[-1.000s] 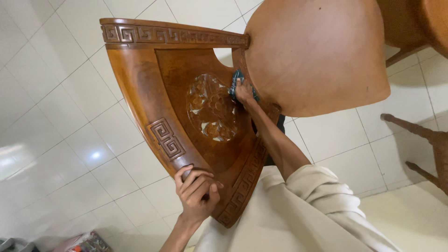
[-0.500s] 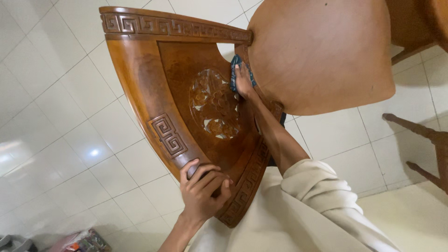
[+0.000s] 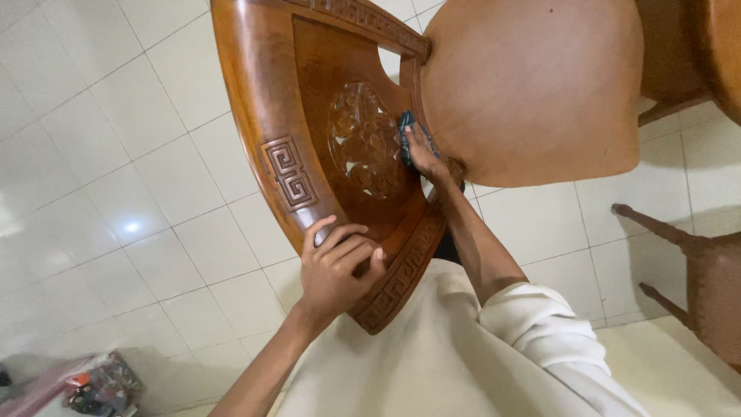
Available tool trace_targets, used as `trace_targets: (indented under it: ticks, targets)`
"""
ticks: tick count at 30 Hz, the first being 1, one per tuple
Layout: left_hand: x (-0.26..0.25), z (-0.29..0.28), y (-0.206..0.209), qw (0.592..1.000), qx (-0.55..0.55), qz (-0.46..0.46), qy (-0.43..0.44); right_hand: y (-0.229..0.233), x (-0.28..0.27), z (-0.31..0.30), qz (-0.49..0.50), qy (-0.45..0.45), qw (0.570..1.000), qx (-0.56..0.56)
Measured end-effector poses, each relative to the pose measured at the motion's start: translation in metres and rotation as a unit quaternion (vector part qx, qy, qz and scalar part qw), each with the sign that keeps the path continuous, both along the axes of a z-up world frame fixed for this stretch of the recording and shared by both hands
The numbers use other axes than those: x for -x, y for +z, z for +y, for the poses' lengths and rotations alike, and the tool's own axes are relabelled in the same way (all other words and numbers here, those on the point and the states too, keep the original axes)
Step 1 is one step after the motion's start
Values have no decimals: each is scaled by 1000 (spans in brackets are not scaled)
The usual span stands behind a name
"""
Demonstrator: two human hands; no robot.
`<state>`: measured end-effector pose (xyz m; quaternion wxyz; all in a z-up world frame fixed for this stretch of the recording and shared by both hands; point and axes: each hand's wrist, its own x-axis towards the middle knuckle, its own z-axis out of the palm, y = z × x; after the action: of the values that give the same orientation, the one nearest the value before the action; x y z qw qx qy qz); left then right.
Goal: The person wipes down the backrest and frame of a wooden chair using a cloth, then folds the cloth.
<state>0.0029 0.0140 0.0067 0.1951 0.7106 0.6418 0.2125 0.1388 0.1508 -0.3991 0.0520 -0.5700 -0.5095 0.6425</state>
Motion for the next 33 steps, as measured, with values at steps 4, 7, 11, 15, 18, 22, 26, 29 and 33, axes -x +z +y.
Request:
trace_targets:
  ticks: [4, 7, 11, 15, 18, 22, 26, 29, 33]
  targets:
    - [0, -2, -4, 1000, 2, 2, 8, 11, -12, -11, 7, 3, 999, 33]
    - [-1, -4, -2, 999, 6, -21, 23, 22, -12, -17, 31, 0, 999, 22]
    - [-1, -3, 0, 999, -13, -24, 27, 33, -11, -22, 30, -5, 1000, 3]
    - [-2, -7, 2, 999, -29, -25, 22, 35, -10, -21, 71, 0, 996, -57]
    - [-3, -8, 1, 999, -30, -22, 22, 31, 4, -5, 84, 9, 992, -95]
    - [-2, -6, 2, 999, -17, -25, 21, 23, 28, 21, 130, -37, 980, -144]
    - [-3, -1, 4, 999, 1, -12, 34, 3, 42, 53, 130, -60, 977, -160]
    - [-3, -3, 4, 999, 0, -21, 25, -6, 41, 61, 121, -87, 981, -122]
    - [1, -1, 4, 999, -6, -31, 30, -1, 44, 65, 138, -132, 977, -98]
